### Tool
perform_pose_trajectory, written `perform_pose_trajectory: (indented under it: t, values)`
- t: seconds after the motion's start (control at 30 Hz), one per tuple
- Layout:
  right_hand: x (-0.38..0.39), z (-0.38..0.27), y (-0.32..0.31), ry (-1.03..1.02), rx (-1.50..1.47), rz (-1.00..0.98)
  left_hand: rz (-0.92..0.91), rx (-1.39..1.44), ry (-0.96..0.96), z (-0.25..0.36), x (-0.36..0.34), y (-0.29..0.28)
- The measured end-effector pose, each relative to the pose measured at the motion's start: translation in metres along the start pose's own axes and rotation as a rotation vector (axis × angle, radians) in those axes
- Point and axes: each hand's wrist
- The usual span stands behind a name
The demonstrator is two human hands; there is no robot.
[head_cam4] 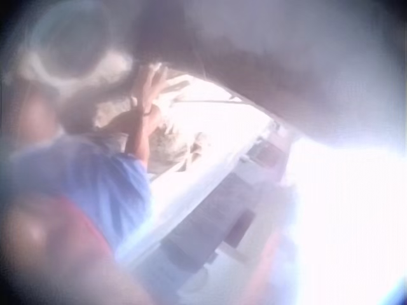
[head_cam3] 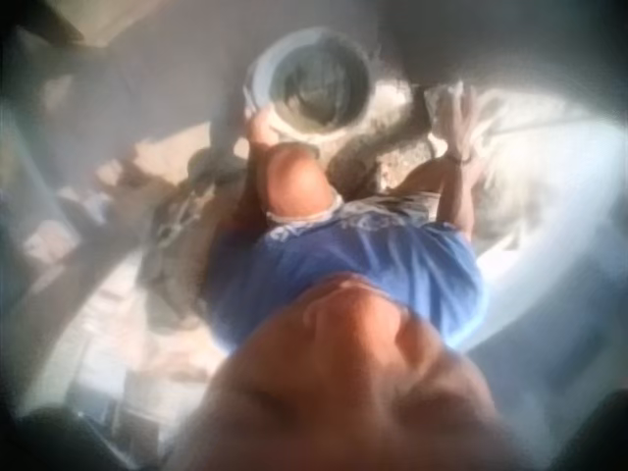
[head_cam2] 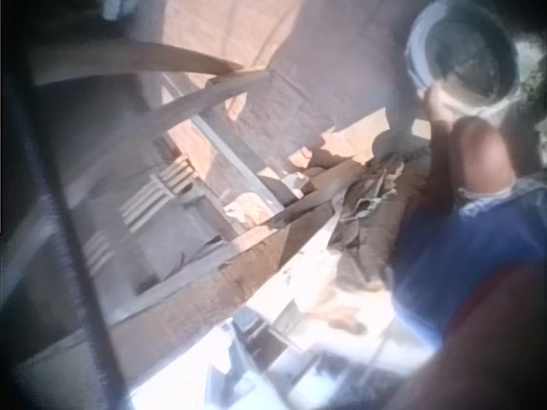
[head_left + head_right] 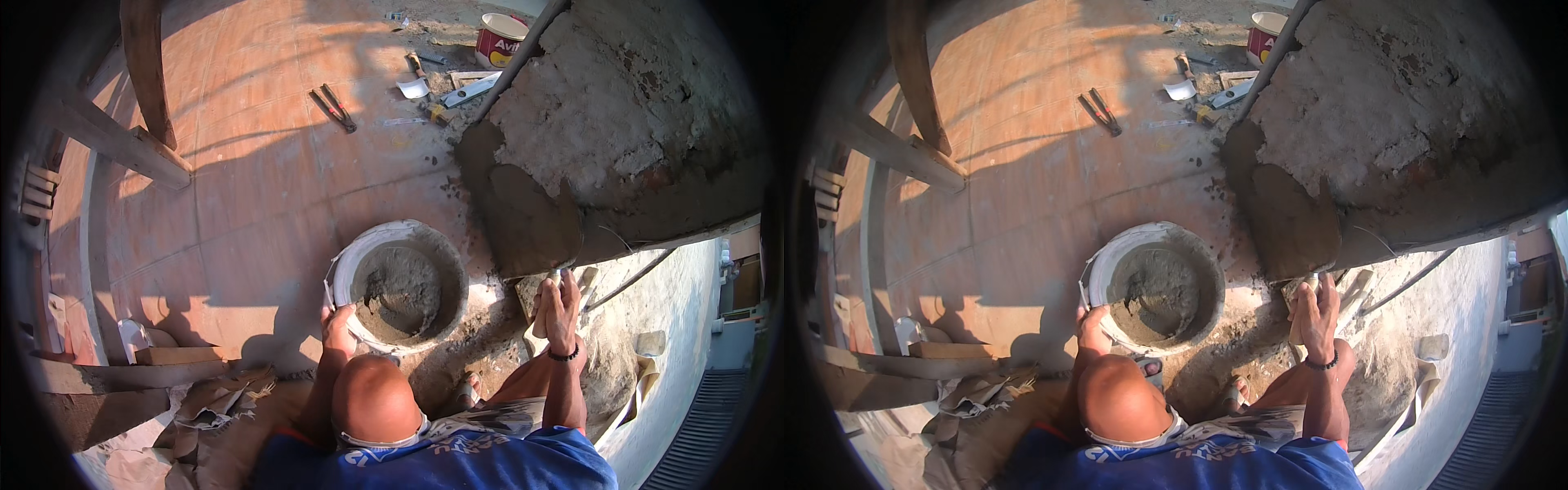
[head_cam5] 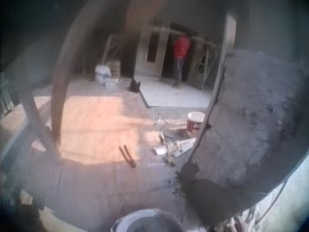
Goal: The person scoops cement from a bucket using a trowel and applies it to a wall. They repeatedly smooth the surface with the trowel and a wooden float while sitting on the floor.
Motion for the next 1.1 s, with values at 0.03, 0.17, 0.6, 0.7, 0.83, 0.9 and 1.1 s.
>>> perform_pose_trajectory:
  t: [0.03,0.17,0.6,0.7,0.83,0.9,1.1]
  values:
    - [0.004,-0.003,0.0,0.0,0.029,0.049,0.033,-0.007,-0.02,-0.005,0.006,-0.002]
    - [-0.028,0.004,0.048,-0.035,0.21,-0.175,-0.028,0.043,0.053,0.007,-0.002,0.004]
    - [-0.134,-0.03,0.045,0.12,-0.091,-0.196,-0.083,0.002,0.05,0.0,-0.014,0.001]
    - [-0.105,-0.032,0.025,0.122,-0.076,-0.171,-0.082,0.02,0.094,-0.004,-0.013,-0.002]
    - [-0.061,-0.03,0.013,0.024,-0.047,-0.112,-0.046,0.014,0.092,-0.003,-0.014,-0.008]
    - [-0.036,-0.03,0.028,-0.054,-0.01,-0.056,-0.039,0.027,0.077,-0.006,-0.016,-0.013]
    - [-0.064,0.058,0.053,0.034,0.031,-0.158,-0.019,0.056,0.02,0.002,-0.006,0.013]
Point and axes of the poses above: each hand's wrist, its own x-axis away from the middle knuckle, its own y-axis out of the palm, z = x × y, and after that the axes turned 15 degrees about x, right-handed
